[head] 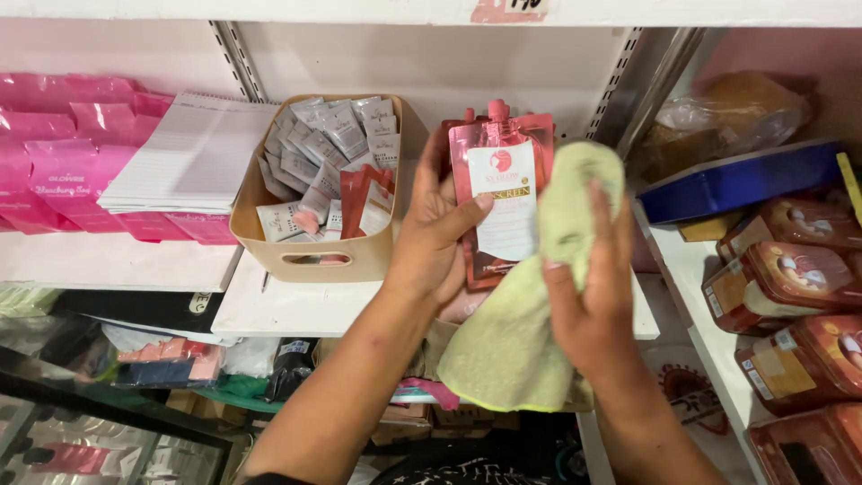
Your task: Cleaning individual soap bars and pouches with a cloth and organizing them into bins on a shelf.
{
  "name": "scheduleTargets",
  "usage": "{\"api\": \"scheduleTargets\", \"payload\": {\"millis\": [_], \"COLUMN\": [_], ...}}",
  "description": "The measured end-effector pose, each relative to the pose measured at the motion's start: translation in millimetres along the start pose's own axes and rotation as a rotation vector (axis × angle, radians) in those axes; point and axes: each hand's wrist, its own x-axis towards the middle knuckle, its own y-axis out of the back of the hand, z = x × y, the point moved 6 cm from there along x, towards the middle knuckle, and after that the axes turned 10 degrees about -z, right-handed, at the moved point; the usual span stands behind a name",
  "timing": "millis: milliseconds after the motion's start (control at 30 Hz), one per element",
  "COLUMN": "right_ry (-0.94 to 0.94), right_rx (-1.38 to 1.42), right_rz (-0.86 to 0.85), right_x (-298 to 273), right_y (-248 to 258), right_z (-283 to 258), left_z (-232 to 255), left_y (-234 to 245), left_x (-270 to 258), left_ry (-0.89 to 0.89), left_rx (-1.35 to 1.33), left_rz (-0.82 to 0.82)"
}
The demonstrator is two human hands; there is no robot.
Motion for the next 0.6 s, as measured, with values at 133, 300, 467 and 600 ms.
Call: {"api": "scheduleTargets", "payload": {"millis": [133,300,467,600], "right_ry": [0.098,0.240,0.224,0.039], "right_rx": [-0.237,-0.304,-0.369,-0.225], "right_rz": [-0.135,-0.296,-0.178,-0.117], "right_x": [-1,5,28,29], "right_y": [-25,-43,-30,-16], "right_z": [-33,-45,-27,4], "left_z": [-45,-40,-36,-39], "left_y": [27,-2,-11,-7], "left_x": [-19,-33,-41,-41], "left_ry": [0.119,0.345,0.348,0.306], "left_rx": [-0.250,-0.620,-0.424,-0.126], "left_rz": [-0.023,-0.177,-0.221,-0.205]}}
